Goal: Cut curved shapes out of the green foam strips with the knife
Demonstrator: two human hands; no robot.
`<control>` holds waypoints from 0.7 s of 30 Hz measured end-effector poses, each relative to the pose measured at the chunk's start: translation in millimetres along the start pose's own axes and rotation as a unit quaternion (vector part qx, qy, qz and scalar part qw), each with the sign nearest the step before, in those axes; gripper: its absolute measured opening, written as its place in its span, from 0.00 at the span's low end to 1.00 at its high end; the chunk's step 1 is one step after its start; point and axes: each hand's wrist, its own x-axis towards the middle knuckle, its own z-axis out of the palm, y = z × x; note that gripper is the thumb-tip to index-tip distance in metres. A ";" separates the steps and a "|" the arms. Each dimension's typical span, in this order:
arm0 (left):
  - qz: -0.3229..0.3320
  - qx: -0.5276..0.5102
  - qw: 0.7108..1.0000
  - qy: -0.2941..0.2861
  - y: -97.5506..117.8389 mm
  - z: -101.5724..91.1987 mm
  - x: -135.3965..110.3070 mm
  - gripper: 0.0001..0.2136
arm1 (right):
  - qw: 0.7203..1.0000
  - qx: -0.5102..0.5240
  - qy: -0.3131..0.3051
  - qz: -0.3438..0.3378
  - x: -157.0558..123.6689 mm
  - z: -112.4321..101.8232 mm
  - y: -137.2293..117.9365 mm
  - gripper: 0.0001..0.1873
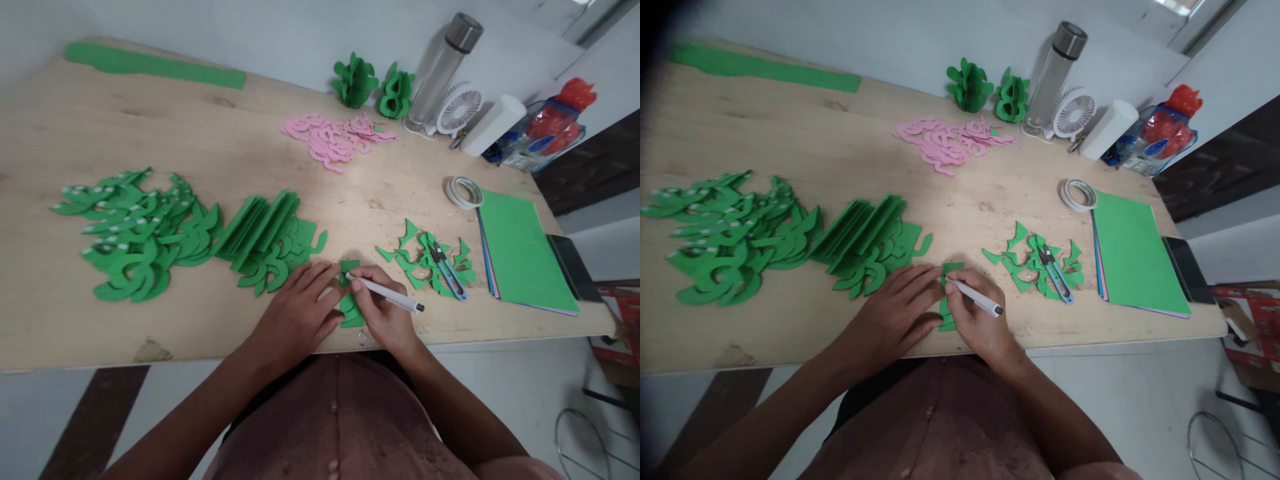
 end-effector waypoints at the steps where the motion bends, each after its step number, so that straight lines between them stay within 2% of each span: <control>1: 0.000 0.002 1.000 0.000 -0.1 0.0 0.0 0.13 | 1.000 0.000 -0.003 -0.002 0.4 -0.3 0.1 0.07; 21: -0.003 -0.001 1.000 0.002 -0.2 -0.2 1.1 0.12 | 1.000 -0.012 0.006 -0.028 0.2 2.2 6.2 0.08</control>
